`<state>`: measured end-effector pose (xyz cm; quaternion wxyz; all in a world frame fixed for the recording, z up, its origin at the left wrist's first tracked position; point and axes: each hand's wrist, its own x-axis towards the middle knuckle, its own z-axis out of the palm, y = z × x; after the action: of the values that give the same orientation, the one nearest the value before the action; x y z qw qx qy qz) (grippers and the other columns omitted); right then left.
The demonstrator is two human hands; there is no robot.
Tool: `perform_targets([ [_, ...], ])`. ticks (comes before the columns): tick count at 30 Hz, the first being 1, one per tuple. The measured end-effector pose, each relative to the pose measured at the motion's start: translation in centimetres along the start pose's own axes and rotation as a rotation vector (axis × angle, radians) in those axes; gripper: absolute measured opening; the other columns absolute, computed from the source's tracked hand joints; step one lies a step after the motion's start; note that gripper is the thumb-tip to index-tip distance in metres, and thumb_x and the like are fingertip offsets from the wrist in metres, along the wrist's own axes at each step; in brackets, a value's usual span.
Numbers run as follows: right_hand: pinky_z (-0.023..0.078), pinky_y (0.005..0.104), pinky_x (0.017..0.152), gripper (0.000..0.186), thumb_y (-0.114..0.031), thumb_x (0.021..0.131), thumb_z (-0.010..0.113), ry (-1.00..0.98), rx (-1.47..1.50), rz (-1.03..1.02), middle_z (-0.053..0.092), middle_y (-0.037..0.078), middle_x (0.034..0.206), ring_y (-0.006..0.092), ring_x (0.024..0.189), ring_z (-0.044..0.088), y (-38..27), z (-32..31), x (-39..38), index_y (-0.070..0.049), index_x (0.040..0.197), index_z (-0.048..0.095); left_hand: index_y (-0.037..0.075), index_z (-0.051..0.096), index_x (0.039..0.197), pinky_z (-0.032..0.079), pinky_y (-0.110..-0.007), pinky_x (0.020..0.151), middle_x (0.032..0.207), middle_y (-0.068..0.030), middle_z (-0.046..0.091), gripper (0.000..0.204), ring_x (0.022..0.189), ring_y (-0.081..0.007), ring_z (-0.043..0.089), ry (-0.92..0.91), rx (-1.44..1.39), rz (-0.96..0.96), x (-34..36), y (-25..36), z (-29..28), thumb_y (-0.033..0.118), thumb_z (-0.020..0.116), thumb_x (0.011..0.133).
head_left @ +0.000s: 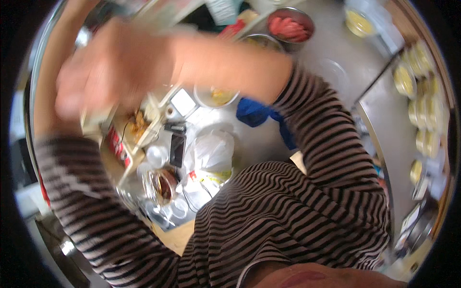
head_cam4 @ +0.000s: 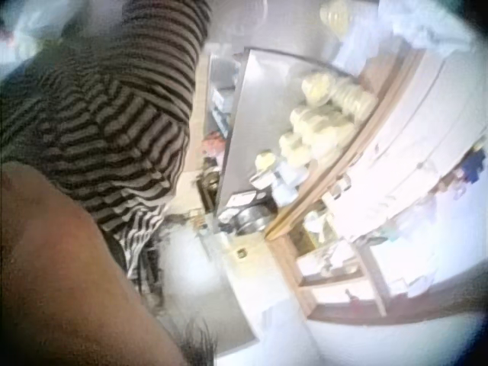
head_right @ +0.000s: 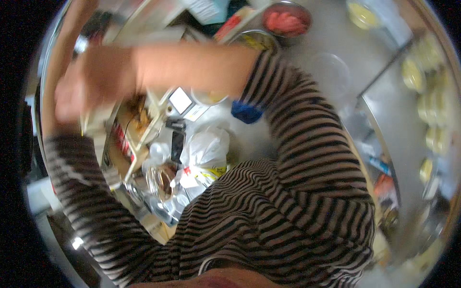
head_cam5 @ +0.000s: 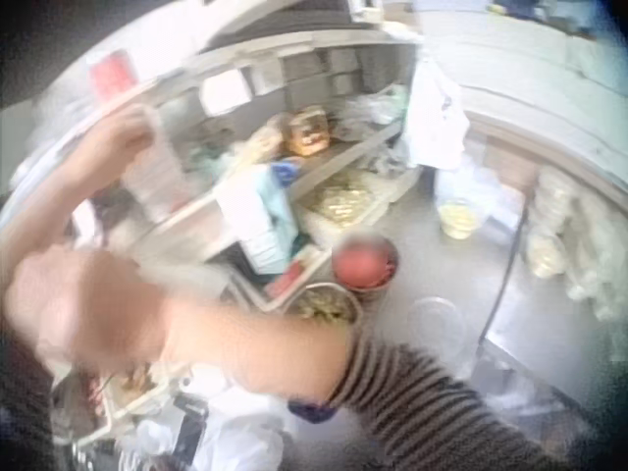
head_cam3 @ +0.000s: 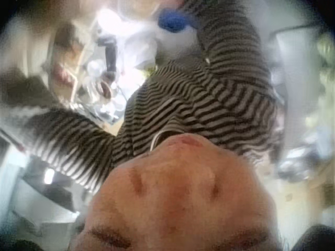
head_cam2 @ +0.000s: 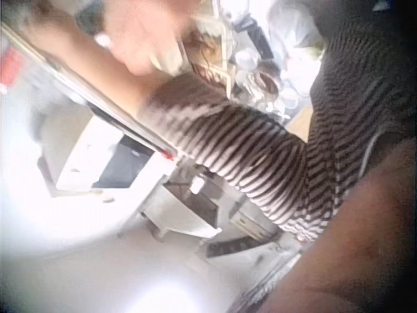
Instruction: The person repairs a metal mesh strainer by using pliers to bend and secure its wire frame. They repeatedly adjust the strainer's rim and handle attachment, checking alignment and stability throughout the process.
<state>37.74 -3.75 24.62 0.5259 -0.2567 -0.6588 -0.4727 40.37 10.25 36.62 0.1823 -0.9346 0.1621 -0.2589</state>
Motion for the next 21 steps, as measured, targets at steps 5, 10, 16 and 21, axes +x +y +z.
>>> perform_targets([
  [5, 0.050, 0.0272, 0.053, 0.006, -0.003, 0.086, 0.062, 0.560, 0.676, 0.789, 0.065, 0.005, 0.075, 0.0157, 0.068, 0.065, -9.9, -3.5, 0.7, -0.004, 0.080, 0.060, 0.000, 0.056, 0.120, 0.042, -0.045, 0.093, 0.119, -0.0241, 0.054, 0.044, 0.110, -0.0403, 0.052, 0.074, -0.277, 0.071, -6.1, 8.5, -3.4, 0.034, 0.047, 0.094],
  [10, 0.052, 0.0304, 0.064, 0.010, -0.012, 0.092, 0.059, 0.419, 0.361, 1.410, 0.068, 0.010, 0.082, 0.0196, 0.075, 0.067, -13.9, -8.0, -6.0, -0.003, 0.091, 0.064, 0.002, 0.057, 0.118, 0.048, -0.036, 0.086, 0.108, -0.0114, 0.061, 0.048, 0.103, -0.0223, 0.058, -0.380, -1.508, -0.750, -19.9, 27.3, 0.1, 0.025, 0.071, 0.079],
  [16, 0.047, 0.0376, 0.089, 0.025, -0.024, 0.092, 0.057, -0.399, 0.070, 1.469, 0.061, 0.016, 0.112, 0.0311, 0.105, 0.059, -19.9, -18.3, -16.1, -0.001, 0.102, 0.057, 0.000, 0.061, 0.102, 0.042, -0.023, 0.064, 0.083, -0.0036, 0.059, 0.020, 0.067, -0.0101, 0.050, -0.691, -1.818, -0.930, -28.5, 37.4, 4.7, 0.016, 0.051, 0.096],
  [21, 0.030, 0.0470, 0.108, 0.058, -0.025, 0.081, 0.070, -1.058, -0.931, 1.495, 0.047, 0.016, 0.137, 0.0340, 0.129, 0.041, -21.9, -29.4, -25.2, -0.006, 0.132, 0.049, 0.003, 0.060, 0.104, 0.043, -0.028, 0.067, 0.079, -0.0061, 0.056, 0.017, 0.071, -0.0152, 0.053, -0.735, -1.554, -1.146, -31.6, 36.8, 3.6, 0.008, 0.052, 0.091],
])
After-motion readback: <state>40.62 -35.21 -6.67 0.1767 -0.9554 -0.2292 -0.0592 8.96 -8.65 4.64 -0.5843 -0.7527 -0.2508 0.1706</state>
